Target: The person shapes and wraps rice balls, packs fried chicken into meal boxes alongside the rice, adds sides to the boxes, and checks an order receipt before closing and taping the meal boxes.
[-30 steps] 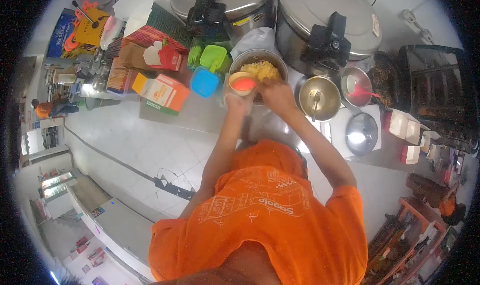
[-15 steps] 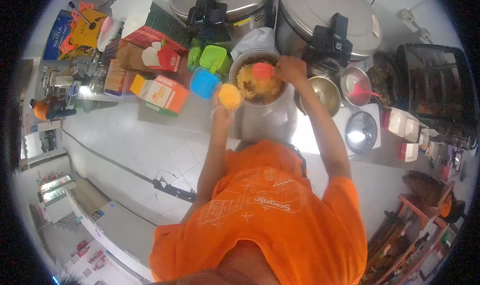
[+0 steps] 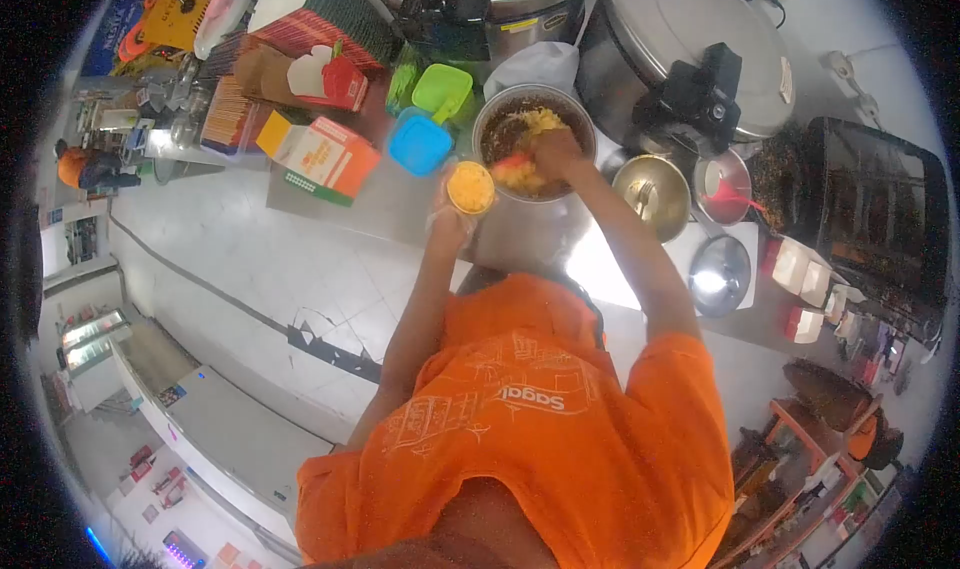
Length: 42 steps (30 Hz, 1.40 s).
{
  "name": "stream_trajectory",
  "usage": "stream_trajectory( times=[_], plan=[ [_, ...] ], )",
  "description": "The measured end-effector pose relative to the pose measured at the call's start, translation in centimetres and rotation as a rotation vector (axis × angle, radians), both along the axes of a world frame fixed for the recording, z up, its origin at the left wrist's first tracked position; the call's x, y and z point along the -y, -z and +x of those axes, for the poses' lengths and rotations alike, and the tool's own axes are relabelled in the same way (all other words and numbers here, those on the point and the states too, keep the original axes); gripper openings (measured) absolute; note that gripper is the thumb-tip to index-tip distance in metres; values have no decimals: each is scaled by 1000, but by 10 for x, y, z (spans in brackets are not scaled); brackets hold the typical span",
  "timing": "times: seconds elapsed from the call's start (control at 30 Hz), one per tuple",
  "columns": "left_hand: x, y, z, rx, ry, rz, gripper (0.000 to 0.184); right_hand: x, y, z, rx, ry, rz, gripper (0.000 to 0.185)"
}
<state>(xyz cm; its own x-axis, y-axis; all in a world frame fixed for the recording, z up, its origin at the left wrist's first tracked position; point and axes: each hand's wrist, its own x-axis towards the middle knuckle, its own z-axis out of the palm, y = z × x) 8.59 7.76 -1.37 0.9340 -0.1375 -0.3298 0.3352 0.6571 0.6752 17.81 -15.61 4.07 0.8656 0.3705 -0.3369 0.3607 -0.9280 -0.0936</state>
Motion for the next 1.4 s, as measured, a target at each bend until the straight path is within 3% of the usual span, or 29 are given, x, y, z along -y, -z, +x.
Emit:
stream_trajectory(
  times=[0.07,0.17,0.27,0.33,0.4,0.53,0.6,0.67,0.73,0.87,0.93,1.0,1.13,1.2,1.27,1.3,1.4],
  plan=[
    [1,-5,1,-74,7,-39,46,13,-17,-4,-59,-62,-36,20],
    [6,-12,1,-265,3,-181,47,16,-1,-11,-28,-29,-62,38],
    [12,-12,4,-275,43,-182,48,23,-9,-14,-40,-38,-210,31],
    [15,10,-8,-268,68,-182,49,31,-13,-16,42,79,-286,39],
    [22,20,-15,-302,101,-133,48,33,-4,-18,-61,192,-270,60],
    [35,68,-15,-255,200,-74,45,42,15,-19,-269,303,-136,58],
    [37,48,-6,-253,223,-82,45,35,28,-23,-328,332,-66,53],
    [35,24,-8,-289,224,-118,45,43,31,-18,-342,154,81,43],
    [31,11,-3,-344,240,-150,44,52,38,-19,-391,149,225,36],
    [29,-6,9,-402,292,-204,46,79,49,-26,-536,461,558,30],
    [31,32,-4,-48,122,244,48,85,38,-38,-581,562,763,29],
    [35,41,-2,145,48,477,48,82,10,-53,-604,607,968,30],
    [61,33,13,168,78,526,53,87,-11,-80,-419,768,911,30],
    [82,3,22,8,61,227,52,65,-54,-92,-198,740,714,28],
    [109,-57,37,-321,24,-395,52,30,-74,-111,218,624,392,24],
    [116,-55,41,-326,31,-410,54,10,-76,-121,388,579,273,25],
    [133,-51,48,-354,66,-465,61,4,-63,-141,596,518,357,25]
  ],
)
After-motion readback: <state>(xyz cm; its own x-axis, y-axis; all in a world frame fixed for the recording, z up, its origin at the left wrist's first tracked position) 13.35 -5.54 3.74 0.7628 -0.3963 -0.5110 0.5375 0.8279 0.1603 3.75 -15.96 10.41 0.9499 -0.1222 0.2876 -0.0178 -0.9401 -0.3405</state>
